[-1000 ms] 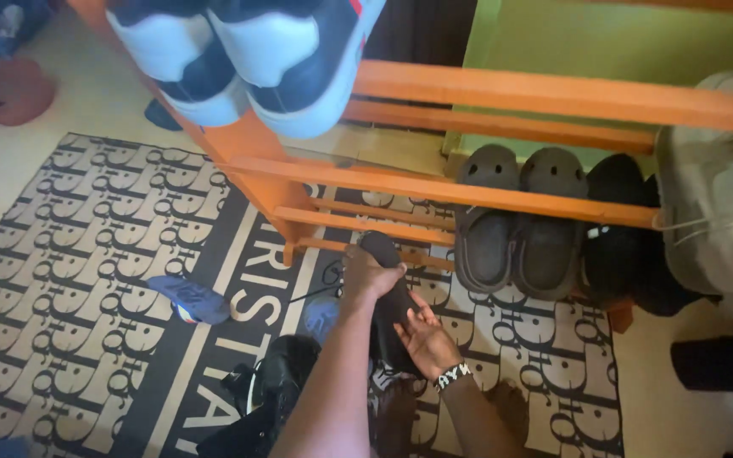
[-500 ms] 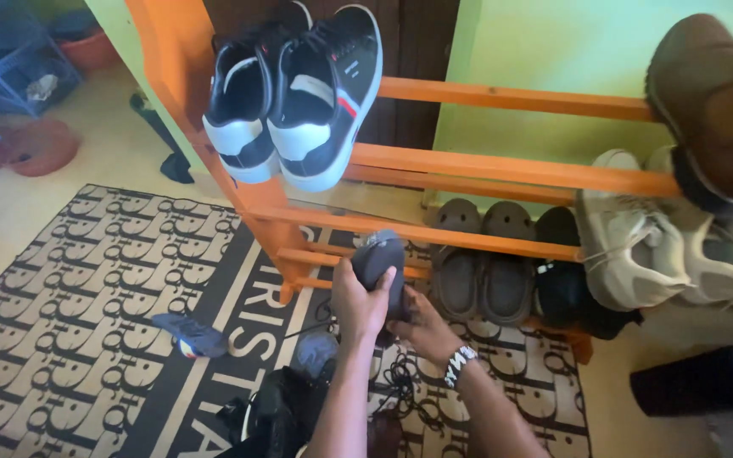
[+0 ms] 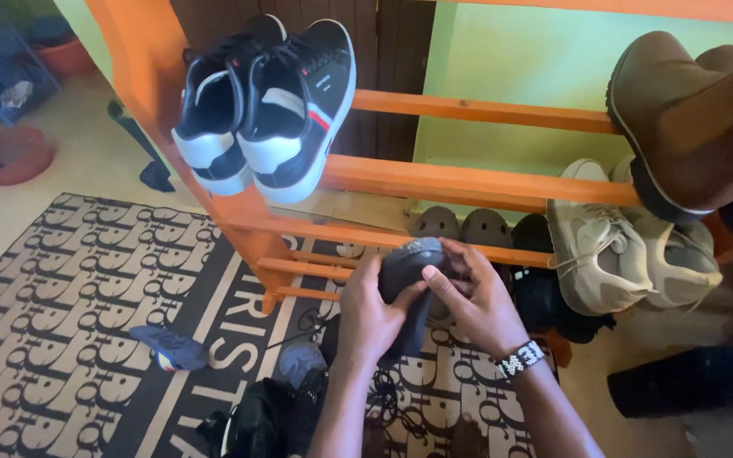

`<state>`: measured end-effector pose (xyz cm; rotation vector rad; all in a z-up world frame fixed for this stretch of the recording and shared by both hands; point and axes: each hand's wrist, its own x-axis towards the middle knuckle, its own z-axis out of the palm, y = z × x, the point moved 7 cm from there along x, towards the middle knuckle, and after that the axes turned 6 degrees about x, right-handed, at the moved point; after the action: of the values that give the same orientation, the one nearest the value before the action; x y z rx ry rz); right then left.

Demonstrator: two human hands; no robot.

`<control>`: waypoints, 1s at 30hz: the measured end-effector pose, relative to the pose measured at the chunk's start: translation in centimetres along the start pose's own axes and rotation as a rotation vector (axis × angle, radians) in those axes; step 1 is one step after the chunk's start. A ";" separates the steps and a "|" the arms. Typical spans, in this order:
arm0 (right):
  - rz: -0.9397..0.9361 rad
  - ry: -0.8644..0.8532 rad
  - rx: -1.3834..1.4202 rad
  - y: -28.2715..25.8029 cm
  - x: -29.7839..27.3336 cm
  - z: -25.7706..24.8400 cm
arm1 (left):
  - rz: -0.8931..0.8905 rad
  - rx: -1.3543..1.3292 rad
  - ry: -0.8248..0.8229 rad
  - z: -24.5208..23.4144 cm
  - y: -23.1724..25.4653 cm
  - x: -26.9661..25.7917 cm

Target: The person is organizing various shoes, including sneakers and slippers, onto a wooden shoe rack.

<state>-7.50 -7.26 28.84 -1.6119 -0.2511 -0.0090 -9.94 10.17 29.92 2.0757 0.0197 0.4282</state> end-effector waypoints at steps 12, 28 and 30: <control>0.177 0.165 -0.057 2.5 1.8 -3.5 | 0.177 0.156 -0.120 2.9 1.5 3.0; 0.135 0.196 0.053 5.1 2.8 -5.5 | 0.121 0.187 -0.179 4.6 1.1 3.8; 0.216 0.238 -0.021 4.5 2.5 -5.1 | 0.116 0.198 -0.192 4.6 1.1 3.6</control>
<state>-3.56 -12.10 25.14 -1.6344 0.1076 -0.0368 -5.30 6.47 29.83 2.3133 -0.1801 0.3050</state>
